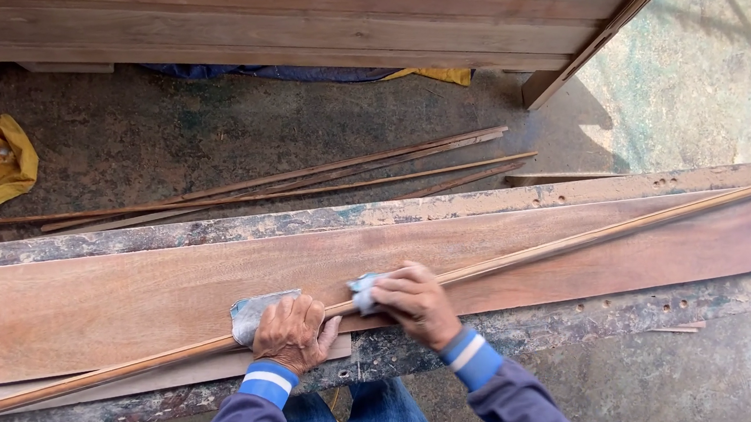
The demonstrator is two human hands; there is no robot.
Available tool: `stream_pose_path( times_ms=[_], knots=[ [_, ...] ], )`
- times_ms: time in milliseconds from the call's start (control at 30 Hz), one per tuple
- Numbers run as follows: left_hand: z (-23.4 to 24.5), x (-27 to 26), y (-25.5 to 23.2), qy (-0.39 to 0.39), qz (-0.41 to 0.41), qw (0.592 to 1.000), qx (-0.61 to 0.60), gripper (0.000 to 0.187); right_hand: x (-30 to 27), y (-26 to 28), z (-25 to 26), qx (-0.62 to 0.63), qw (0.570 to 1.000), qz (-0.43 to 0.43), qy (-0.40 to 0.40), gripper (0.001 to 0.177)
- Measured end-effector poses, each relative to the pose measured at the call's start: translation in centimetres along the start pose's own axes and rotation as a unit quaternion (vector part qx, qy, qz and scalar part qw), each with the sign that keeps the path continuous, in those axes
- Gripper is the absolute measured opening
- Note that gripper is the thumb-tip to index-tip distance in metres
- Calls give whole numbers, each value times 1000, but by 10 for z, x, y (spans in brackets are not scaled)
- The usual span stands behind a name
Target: Sanding a thin wooden trim strip using a sandpaper block in a workshop.
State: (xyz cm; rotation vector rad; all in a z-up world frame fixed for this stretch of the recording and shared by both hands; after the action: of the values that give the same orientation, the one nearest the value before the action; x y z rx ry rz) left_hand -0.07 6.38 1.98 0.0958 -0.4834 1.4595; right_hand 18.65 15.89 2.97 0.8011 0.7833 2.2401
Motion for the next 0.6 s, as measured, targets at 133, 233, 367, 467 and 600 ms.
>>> stream_pose_path(
  times_ms=[133, 233, 367, 467, 600],
  knots=[
    [5, 2, -1, -3, -4, 1000, -19, 32, 6, 2, 10, 10, 1000, 25, 6, 32],
    [2, 1, 0, 2, -3, 1000, -14, 34, -4, -20, 45, -34, 999, 19, 23, 32],
    [2, 0, 4, 8, 1, 1000, -21, 31, -10, -28, 41, -63, 998, -12, 15, 30],
    [-2, -3, 0, 12, 0, 1000, -16, 33, 0, 7, 0, -34, 999, 2, 3, 31],
    [7, 4, -1, -18, -7, 1000, -23, 32, 2, 14, -6, -23, 999, 35, -9, 33]
  ],
)
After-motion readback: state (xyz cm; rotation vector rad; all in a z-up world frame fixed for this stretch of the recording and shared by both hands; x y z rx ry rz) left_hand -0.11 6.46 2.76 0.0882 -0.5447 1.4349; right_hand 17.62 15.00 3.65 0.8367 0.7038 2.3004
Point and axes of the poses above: each hand's wrist, its own x-axis towards the middle knuckle, its own z-axis out of the back of the hand, y = z × x, the point moved 6 cm from there along x, towards the middle knuckle, and after that the axes turned 8 degrees about -y, right-handed, at the moved point
